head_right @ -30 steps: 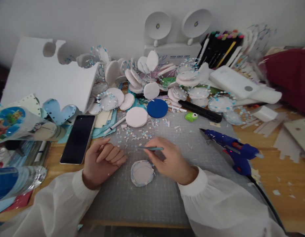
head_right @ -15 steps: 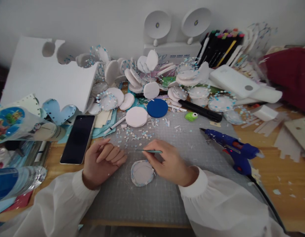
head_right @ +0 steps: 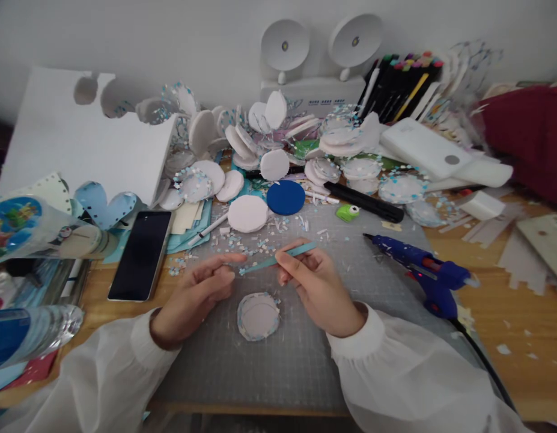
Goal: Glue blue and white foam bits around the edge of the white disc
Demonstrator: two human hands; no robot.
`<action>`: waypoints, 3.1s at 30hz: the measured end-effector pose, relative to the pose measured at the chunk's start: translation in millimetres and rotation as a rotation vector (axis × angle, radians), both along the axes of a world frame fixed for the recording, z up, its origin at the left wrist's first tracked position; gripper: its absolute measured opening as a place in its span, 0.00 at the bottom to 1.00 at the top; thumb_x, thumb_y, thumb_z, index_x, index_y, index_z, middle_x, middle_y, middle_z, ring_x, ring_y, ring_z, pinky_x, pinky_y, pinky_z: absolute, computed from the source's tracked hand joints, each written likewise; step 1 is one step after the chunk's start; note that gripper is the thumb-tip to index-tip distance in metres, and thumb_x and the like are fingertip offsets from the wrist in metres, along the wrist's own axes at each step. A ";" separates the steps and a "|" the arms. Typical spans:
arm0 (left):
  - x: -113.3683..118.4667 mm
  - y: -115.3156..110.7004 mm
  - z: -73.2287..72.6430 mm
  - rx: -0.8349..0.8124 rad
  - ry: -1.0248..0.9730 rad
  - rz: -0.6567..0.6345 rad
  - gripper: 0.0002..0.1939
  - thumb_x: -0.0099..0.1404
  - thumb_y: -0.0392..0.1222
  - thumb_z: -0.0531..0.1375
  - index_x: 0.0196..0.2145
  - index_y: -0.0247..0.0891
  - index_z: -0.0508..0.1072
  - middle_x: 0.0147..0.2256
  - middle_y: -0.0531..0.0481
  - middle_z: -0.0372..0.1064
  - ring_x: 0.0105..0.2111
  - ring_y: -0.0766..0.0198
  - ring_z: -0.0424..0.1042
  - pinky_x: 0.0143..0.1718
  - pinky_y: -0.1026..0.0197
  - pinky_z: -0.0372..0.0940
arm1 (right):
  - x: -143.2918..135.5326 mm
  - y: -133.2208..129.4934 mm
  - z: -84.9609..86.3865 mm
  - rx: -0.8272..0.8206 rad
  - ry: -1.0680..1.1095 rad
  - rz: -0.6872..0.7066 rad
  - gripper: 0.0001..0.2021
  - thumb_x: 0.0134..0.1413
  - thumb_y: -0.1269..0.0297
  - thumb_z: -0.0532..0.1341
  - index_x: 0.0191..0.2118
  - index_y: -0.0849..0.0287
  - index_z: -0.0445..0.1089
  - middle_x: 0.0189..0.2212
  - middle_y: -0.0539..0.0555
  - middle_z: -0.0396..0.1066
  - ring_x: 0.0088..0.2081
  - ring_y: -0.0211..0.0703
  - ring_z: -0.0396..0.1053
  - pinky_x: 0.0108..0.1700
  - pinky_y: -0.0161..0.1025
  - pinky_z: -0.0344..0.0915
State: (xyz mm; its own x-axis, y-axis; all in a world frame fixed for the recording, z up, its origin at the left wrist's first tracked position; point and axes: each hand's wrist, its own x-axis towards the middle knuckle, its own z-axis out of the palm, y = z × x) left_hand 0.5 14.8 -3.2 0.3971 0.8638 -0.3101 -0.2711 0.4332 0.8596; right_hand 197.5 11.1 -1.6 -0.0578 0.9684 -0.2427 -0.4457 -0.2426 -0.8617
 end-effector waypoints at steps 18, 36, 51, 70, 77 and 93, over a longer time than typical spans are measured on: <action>-2.4 0.4 -4.5 0.115 0.148 0.074 0.12 0.61 0.48 0.62 0.29 0.36 0.68 0.19 0.59 0.51 0.20 0.72 0.48 0.22 0.66 0.44 | -2.1 0.1 0.6 -0.048 0.034 0.005 0.07 0.45 0.63 0.69 0.28 0.58 0.71 0.21 0.46 0.67 0.22 0.29 0.62 0.24 0.28 0.59; -1.6 -4.0 7.2 0.455 0.387 0.103 0.12 0.61 0.46 0.61 0.28 0.34 0.74 0.19 0.55 0.59 0.19 0.72 0.55 0.20 0.67 0.51 | -3.1 -16.9 7.9 0.467 -0.331 -0.097 0.05 0.53 0.71 0.63 0.34 0.52 0.72 0.31 0.48 0.71 0.24 0.32 0.67 0.25 0.33 0.64; -1.3 -6.2 0.7 0.303 0.311 0.155 0.09 0.53 0.45 0.67 0.27 0.36 0.79 0.17 0.54 0.62 0.19 0.72 0.55 0.20 0.68 0.52 | -6.8 -19.7 3.4 0.362 -0.267 -0.046 0.04 0.53 0.69 0.63 0.34 0.52 0.72 0.28 0.47 0.69 0.24 0.32 0.67 0.26 0.33 0.64; -4.7 -7.9 -1.1 0.224 0.279 0.089 0.08 0.52 0.45 0.68 0.24 0.37 0.79 0.20 0.49 0.71 0.21 0.67 0.64 0.23 0.65 0.57 | -4.7 -15.1 7.5 0.270 -0.191 -0.138 0.04 0.50 0.62 0.66 0.31 0.52 0.71 0.27 0.48 0.68 0.23 0.34 0.64 0.25 0.36 0.64; -4.5 -8.1 1.7 0.254 0.299 0.021 0.08 0.53 0.44 0.67 0.25 0.37 0.80 0.18 0.50 0.67 0.19 0.69 0.59 0.21 0.65 0.52 | -2.6 -17.8 0.3 0.301 -0.209 -0.038 0.03 0.53 0.67 0.64 0.34 0.51 0.72 0.29 0.48 0.69 0.24 0.33 0.65 0.25 0.33 0.64; -4.9 -5.4 0.7 0.222 0.240 0.045 0.11 0.57 0.46 0.64 0.25 0.36 0.76 0.19 0.52 0.64 0.20 0.71 0.56 0.22 0.66 0.50 | -1.1 -12.1 11.4 0.273 -0.196 -0.146 0.01 0.50 0.64 0.66 0.30 0.52 0.73 0.25 0.48 0.66 0.23 0.35 0.63 0.24 0.36 0.60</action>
